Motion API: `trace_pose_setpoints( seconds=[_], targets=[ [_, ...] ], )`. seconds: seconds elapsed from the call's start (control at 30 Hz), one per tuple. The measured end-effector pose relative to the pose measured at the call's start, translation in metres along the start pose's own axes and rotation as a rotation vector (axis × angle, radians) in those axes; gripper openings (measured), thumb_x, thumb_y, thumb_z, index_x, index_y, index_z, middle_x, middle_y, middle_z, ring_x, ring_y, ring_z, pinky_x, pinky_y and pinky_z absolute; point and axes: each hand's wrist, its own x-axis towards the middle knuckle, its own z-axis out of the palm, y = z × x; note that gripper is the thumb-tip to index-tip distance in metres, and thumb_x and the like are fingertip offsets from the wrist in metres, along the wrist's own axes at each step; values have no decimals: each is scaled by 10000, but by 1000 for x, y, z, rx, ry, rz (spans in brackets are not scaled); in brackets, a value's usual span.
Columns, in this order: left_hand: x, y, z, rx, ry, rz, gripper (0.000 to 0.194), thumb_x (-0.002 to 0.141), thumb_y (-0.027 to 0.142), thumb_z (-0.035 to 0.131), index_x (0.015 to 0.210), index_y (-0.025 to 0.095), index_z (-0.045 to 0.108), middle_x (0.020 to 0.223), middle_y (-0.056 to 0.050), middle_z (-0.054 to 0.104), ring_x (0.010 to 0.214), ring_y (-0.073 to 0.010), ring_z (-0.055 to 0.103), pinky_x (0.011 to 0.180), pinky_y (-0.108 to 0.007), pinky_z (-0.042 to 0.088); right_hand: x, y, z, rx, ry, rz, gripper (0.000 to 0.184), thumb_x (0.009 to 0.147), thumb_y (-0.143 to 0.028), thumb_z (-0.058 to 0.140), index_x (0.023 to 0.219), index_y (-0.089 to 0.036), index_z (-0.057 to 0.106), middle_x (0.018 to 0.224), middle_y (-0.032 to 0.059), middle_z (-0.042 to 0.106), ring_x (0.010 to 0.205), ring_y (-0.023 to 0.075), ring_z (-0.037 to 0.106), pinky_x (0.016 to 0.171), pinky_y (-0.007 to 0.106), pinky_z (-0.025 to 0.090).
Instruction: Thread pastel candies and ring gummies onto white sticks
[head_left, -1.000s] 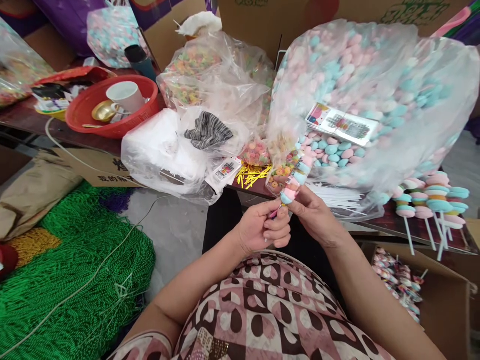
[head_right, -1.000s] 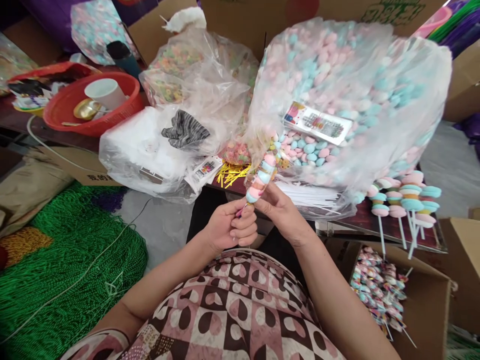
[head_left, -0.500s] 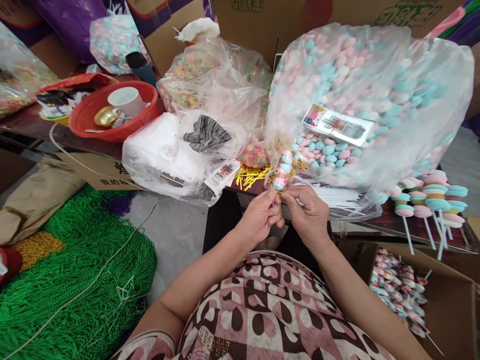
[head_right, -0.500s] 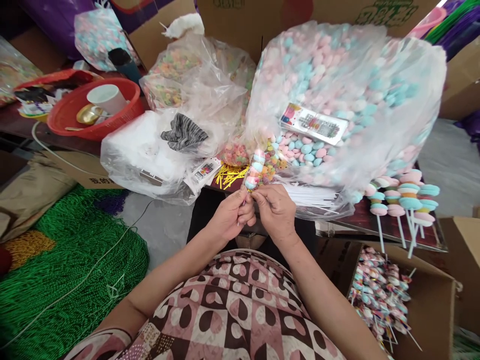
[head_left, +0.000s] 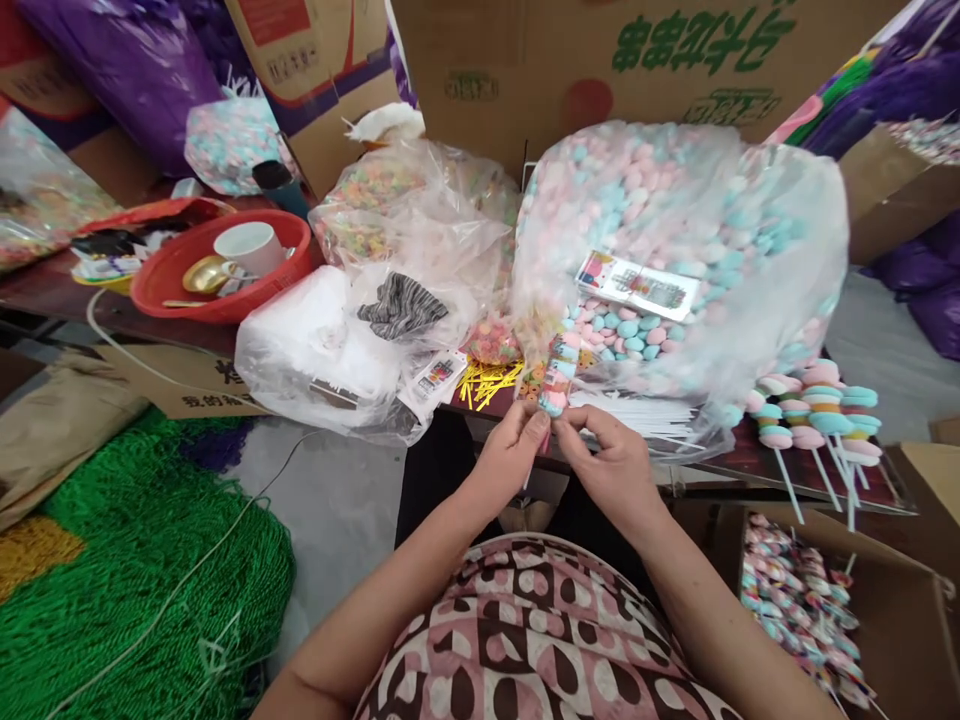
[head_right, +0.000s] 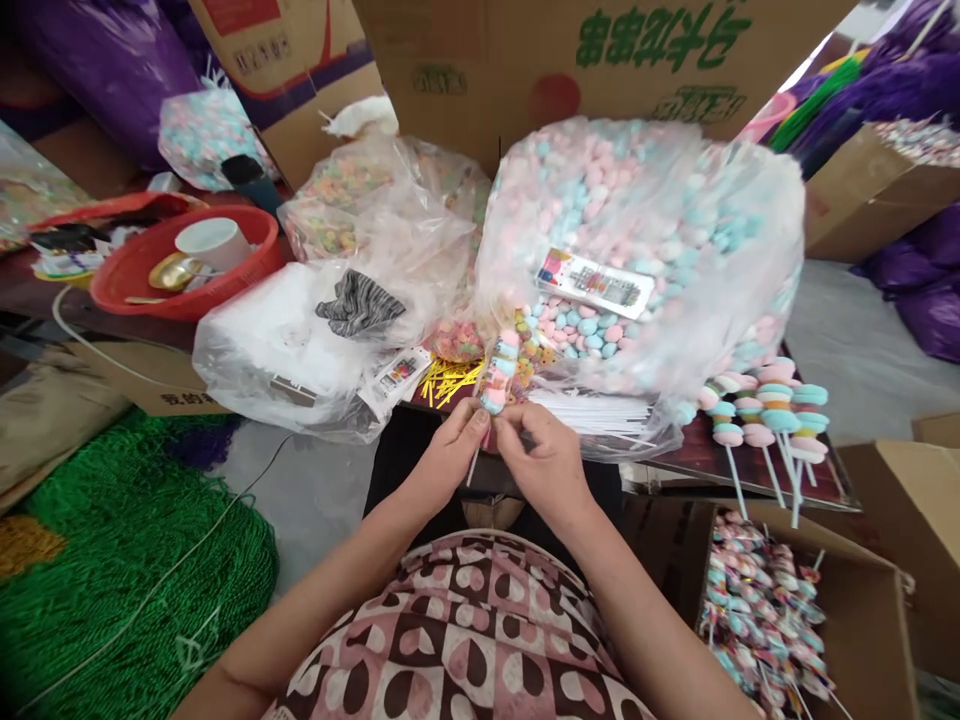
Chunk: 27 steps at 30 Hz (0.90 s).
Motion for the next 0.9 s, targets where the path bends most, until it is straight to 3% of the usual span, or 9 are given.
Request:
trace_pose_setpoints(
  seconds=[0.1, 0.17, 0.27, 0.37, 0.43, 0.5, 0.63, 0.8, 0.9],
  targets=[
    [-1, 16, -7, -166, -58, 66, 453, 862, 396, 628, 1278, 228, 571, 1201, -66, 656, 1148, -186, 567, 1032, -303, 393, -1, -6, 1, -52, -8, -117, 152, 845, -208, 532, 726, -196, 625, 664, -12, 628, 606, 110, 567, 604, 215, 447],
    [-5, 30, -12, -321, -115, 78, 542, 843, 354, 650, 1364, 270, 527, 1287, -64, 634, 1199, -203, 562, 1074, -329, 368, 1, -5, 0, -83, -17, -157, 166, 853, -188, 516, 717, -200, 610, 643, -17, 616, 583, 106, 556, 571, 215, 435],
    [-15, 50, -19, -310, -210, 174, 367, 901, 424, 543, 1181, 236, 687, 1128, -81, 711, 1174, -247, 586, 1082, -386, 362, 10, -1, -7, -160, 54, -220, 166, 864, -175, 513, 737, -203, 616, 656, -8, 637, 585, 115, 566, 565, 231, 438],
    [-21, 55, -19, -21, -275, 256, 445, 944, 475, 440, 865, 187, 771, 925, -98, 734, 1096, -252, 599, 1084, -387, 340, 18, -4, -16, -254, 204, -296, 129, 875, -180, 533, 795, -210, 630, 718, 11, 669, 620, 131, 587, 601, 260, 460],
    [-17, 50, -16, 83, -223, 162, 440, 927, 493, 481, 774, 179, 749, 813, -79, 712, 927, -216, 614, 990, -353, 408, 16, -11, -17, -295, 236, -377, 121, 875, -163, 545, 802, -217, 625, 715, 13, 666, 639, 138, 592, 614, 271, 463],
    [-10, 44, -13, -54, -114, 4, 481, 893, 576, 496, 757, 170, 715, 667, -40, 640, 695, -164, 564, 775, -300, 473, 11, -18, -13, -290, 169, -488, 131, 872, -137, 551, 800, -221, 621, 682, 7, 652, 637, 140, 588, 607, 271, 460],
    [-4, 43, -20, -421, 19, -160, 619, 816, 727, 479, 777, 145, 686, 444, 59, 389, 393, -71, 283, 422, -211, 269, 3, -20, -8, -235, 29, -537, 181, 879, -110, 518, 765, -224, 600, 625, -9, 614, 580, 128, 563, 563, 256, 454],
    [-12, 39, -29, -70, -212, -191, 626, 870, 646, 480, 580, 115, 642, 337, 45, 351, 316, -51, 283, 411, -225, 209, 15, -19, -13, -218, 136, -514, 160, 858, -97, 552, 775, -227, 591, 628, -17, 607, 582, 132, 579, 551, 248, 454],
    [-8, 31, -24, -106, -202, -236, 666, 875, 683, 414, 496, 148, 530, 343, 45, 337, 307, -50, 267, 391, -226, 199, 14, -23, -7, -173, 137, -604, 166, 837, -78, 558, 806, -235, 600, 626, -15, 610, 561, 140, 571, 530, 258, 454]
  ],
)
